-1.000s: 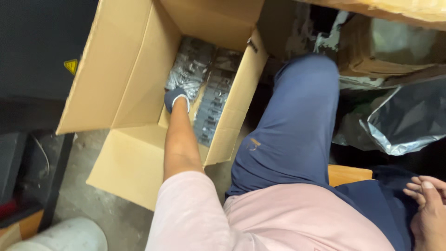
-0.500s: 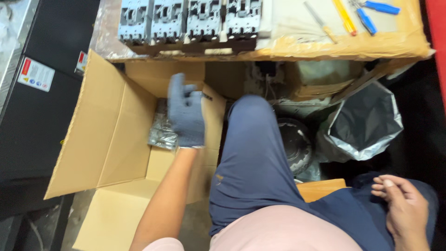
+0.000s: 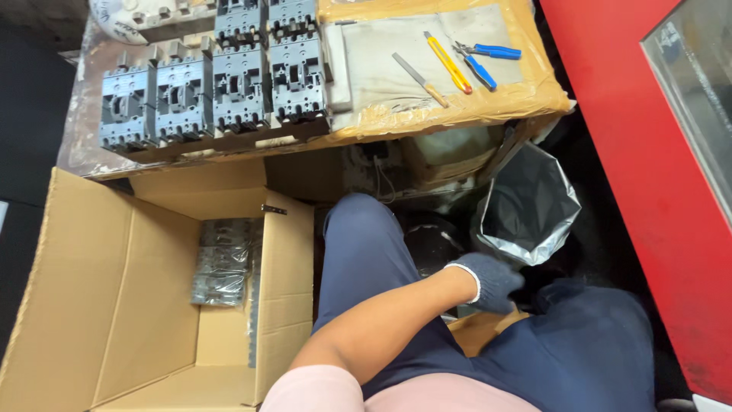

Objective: The person retrieves a gray electrical component from a machine, then uses a file and a yellow utility knife to scrape and clean its surfaces. After cleaning, the person places the component into a plastic bag and puts it into a cardboard box. This process is repeated for multiple components.

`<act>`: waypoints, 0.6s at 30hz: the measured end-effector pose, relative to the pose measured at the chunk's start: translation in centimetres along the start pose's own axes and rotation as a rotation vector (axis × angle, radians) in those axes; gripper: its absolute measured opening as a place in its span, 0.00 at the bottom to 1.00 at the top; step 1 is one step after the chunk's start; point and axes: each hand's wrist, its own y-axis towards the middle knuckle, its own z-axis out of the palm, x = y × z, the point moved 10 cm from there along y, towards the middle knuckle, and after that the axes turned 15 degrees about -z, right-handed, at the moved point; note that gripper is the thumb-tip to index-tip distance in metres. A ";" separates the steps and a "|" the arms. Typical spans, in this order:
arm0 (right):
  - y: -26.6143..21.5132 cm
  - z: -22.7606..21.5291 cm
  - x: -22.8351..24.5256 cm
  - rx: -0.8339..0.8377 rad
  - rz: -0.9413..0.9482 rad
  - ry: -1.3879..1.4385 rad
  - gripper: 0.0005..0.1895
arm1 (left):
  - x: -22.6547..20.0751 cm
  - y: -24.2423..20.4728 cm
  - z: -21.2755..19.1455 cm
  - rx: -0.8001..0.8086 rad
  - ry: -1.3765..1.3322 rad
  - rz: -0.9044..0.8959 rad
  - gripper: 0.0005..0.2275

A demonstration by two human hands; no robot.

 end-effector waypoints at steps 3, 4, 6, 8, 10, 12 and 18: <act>1.6 0.6 1.0 -0.007 -0.013 0.015 0.13 | 1.3 0.3 4.1 0.301 0.168 -0.040 0.17; 2.2 1.1 1.2 -0.007 -0.018 0.025 0.14 | 1.8 0.4 3.4 0.256 0.125 -0.063 0.18; 3.3 2.1 1.6 -0.005 -0.021 0.041 0.14 | 2.6 0.5 1.7 0.170 0.037 -0.105 0.20; 4.2 3.2 1.9 0.001 -0.020 0.053 0.15 | 3.7 0.4 0.2 0.078 -0.043 -0.138 0.20; 5.0 4.3 2.1 0.011 -0.020 0.063 0.16 | 4.8 0.1 -0.7 0.031 -0.085 -0.162 0.20; 5.6 5.4 2.3 0.018 -0.018 0.076 0.17 | 5.9 -0.2 -0.7 0.031 -0.085 -0.175 0.20; 7.0 7.8 3.3 -0.007 -0.028 0.105 0.20 | 7.7 -0.7 0.5 0.138 -0.054 -0.213 0.20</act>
